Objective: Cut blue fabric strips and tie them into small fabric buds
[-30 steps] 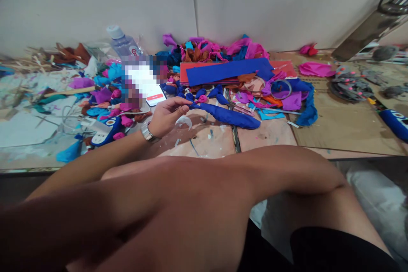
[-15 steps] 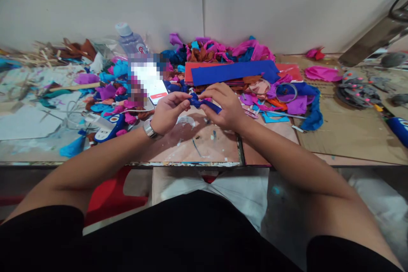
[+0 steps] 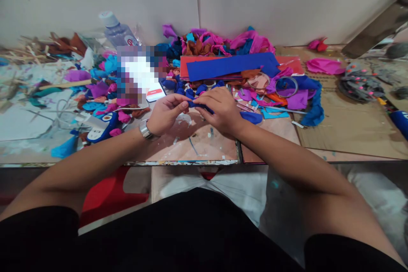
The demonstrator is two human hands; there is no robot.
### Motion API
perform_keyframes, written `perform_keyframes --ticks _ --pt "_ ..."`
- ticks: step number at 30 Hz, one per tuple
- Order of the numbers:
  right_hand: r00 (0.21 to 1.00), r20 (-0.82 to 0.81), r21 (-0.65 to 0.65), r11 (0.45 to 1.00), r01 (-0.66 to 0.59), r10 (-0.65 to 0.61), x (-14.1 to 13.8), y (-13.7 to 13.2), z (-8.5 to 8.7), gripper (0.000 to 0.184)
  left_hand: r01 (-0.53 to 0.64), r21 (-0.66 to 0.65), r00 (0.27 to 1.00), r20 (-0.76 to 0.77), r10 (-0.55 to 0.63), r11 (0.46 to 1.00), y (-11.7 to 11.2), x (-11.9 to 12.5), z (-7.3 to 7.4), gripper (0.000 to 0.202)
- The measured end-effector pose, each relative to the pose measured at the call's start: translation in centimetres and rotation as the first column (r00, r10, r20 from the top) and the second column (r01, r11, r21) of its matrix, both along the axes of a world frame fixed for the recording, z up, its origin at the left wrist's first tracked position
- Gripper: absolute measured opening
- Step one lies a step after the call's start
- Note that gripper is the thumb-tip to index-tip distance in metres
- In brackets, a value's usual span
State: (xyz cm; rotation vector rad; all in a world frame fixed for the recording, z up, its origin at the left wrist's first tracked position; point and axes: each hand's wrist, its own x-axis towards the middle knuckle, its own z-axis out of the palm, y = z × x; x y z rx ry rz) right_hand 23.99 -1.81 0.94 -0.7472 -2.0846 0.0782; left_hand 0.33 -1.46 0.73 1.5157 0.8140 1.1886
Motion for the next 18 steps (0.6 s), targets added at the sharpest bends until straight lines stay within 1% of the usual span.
perform_keyframes --ticks 4,8,11,14,18 --pt "1.0 -0.001 -0.022 1.0 0.007 -0.007 -0.1 -0.1 0.0 0.017 -0.01 0.0 1.0 -0.013 0.01 1.0 -0.1 0.0 0.1 0.045" --pt "1.0 -0.015 -0.014 1.0 0.012 -0.013 -0.2 -0.3 0.0 0.019 -0.005 0.008 1.0 0.0 0.005 1.0 0.0 0.1 0.2 0.046" --pt "1.0 -0.024 -0.009 1.0 0.013 -0.013 -0.3 -0.3 0.0 0.017 0.002 0.021 1.0 0.001 -0.002 1.0 0.0 0.1 0.0 0.044" --pt "0.997 -0.071 -0.024 1.0 0.0 -0.002 -0.6 -0.4 -0.1 0.015 -0.002 0.059 1.0 -0.007 0.003 0.998 0.0 0.1 -0.1 0.043" --pt "0.985 -0.172 -0.08 0.996 -0.033 0.019 -1.0 -0.8 0.1 0.013 -0.015 0.151 0.999 -0.046 0.022 0.988 -0.1 0.0 0.0 0.038"
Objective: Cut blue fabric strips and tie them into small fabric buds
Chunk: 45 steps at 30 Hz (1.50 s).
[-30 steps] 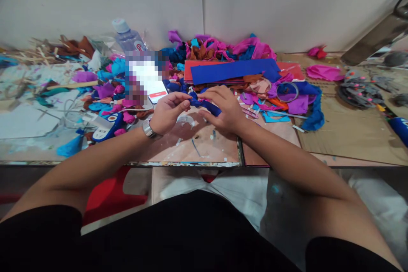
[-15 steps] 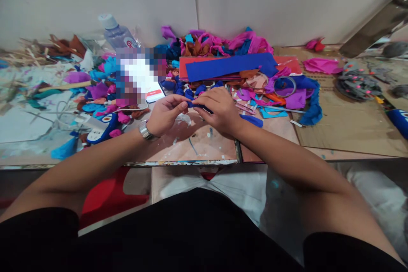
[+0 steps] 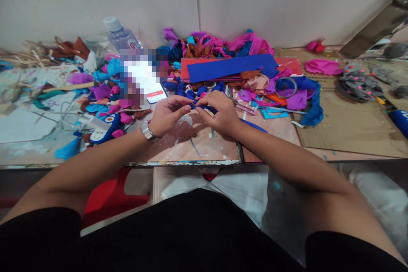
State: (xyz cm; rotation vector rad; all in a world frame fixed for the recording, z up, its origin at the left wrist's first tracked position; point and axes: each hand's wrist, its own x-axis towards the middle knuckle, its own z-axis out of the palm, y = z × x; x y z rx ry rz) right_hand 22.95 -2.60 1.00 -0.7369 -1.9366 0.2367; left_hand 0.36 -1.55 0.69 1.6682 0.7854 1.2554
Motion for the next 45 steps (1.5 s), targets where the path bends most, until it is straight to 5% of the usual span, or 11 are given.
perform_keyframes --ticks 6,29,36,45 --pt "0.999 -0.033 -0.121 0.992 -0.024 0.02 -0.28 -0.3 0.09 0.018 -0.002 0.081 0.998 -0.066 0.007 0.997 -0.04 -0.21 -0.07 0.032" --pt "0.996 -0.078 -0.138 0.989 -0.055 0.044 -0.49 -0.25 -0.07 0.025 0.121 0.112 0.992 -0.06 -0.115 0.986 0.29 -0.51 0.11 0.027" --pt "0.99 -0.137 -0.271 0.96 -0.072 0.036 -0.59 -0.28 -0.32 0.03 -0.012 -0.043 1.0 0.027 0.013 0.999 0.36 -0.21 -0.16 0.04" --pt "0.986 -0.168 -0.29 0.954 -0.074 0.025 -0.65 -0.23 -0.61 0.028 -0.017 -0.032 0.998 -0.059 0.015 0.999 -0.04 -0.39 0.07 0.035"
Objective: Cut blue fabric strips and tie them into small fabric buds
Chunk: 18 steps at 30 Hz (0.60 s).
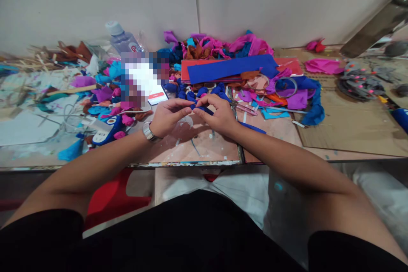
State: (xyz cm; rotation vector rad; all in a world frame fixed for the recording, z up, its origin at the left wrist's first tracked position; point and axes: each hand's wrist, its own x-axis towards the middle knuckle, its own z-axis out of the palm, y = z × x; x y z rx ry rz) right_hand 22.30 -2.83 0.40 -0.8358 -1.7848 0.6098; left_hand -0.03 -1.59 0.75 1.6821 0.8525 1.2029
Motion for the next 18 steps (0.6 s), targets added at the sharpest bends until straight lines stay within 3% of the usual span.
perform_keyframes --ticks 6,13,18 --pt "1.0 0.009 0.02 1.0 -0.012 0.011 0.0 -0.1 0.2 0.024 0.013 -0.025 0.999 0.037 -0.012 1.0 -0.1 0.2 -0.2 0.037" --pt "0.994 0.108 0.205 0.979 0.009 -0.031 0.3 -0.3 0.9 0.023 0.029 -0.079 0.99 0.14 -0.018 0.996 0.1 0.3 0.0 0.038" --pt "0.988 0.14 0.249 0.968 0.023 -0.06 0.7 -0.1 1.2 0.02 0.045 -0.147 0.98 0.197 -0.015 0.988 0.6 0.2 -0.6 0.041"
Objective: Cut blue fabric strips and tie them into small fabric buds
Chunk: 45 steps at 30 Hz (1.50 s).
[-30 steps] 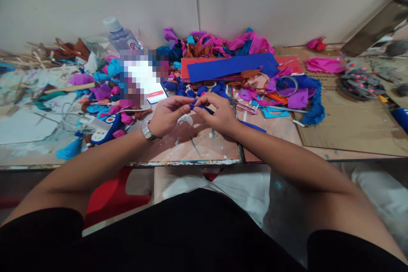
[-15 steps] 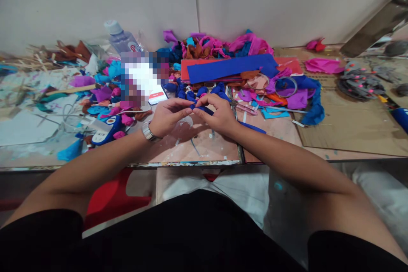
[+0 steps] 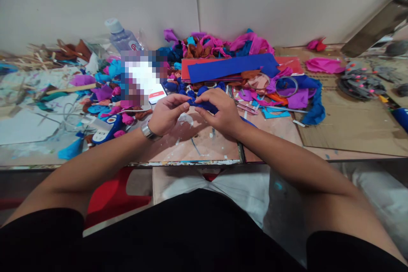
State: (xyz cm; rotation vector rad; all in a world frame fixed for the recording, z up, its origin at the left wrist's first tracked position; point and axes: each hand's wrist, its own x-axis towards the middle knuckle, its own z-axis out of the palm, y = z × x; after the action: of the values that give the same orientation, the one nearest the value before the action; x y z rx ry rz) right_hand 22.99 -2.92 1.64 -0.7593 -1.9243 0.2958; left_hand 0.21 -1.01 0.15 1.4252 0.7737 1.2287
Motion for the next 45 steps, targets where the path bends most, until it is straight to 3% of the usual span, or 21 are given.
perform_keyframes --ticks 8,16,21,34,45 --pt "0.997 0.08 0.057 0.998 0.016 -0.02 0.5 0.5 0.0 0.018 0.028 -0.021 0.999 0.019 -0.027 0.999 0.2 0.0 -0.6 0.041" --pt "0.998 0.055 0.075 0.997 -0.036 0.032 0.3 0.5 0.0 0.02 0.087 0.02 0.996 -0.02 -0.086 0.996 -0.1 0.0 -0.6 0.034" --pt "0.999 0.046 0.031 0.999 -0.019 0.017 0.2 0.4 -0.1 0.02 0.059 0.054 0.995 -0.084 -0.054 0.997 -0.2 -0.2 -0.5 0.032" --pt "0.999 0.043 0.04 0.999 0.016 -0.018 0.0 0.2 -0.3 0.014 0.008 0.096 0.997 -0.074 -0.001 0.995 -0.6 0.0 0.1 0.033" --pt "0.999 0.04 0.017 0.999 -0.028 0.028 0.0 0.1 -0.3 0.017 0.037 0.111 0.991 -0.134 -0.021 0.993 -0.8 -0.2 0.6 0.035"
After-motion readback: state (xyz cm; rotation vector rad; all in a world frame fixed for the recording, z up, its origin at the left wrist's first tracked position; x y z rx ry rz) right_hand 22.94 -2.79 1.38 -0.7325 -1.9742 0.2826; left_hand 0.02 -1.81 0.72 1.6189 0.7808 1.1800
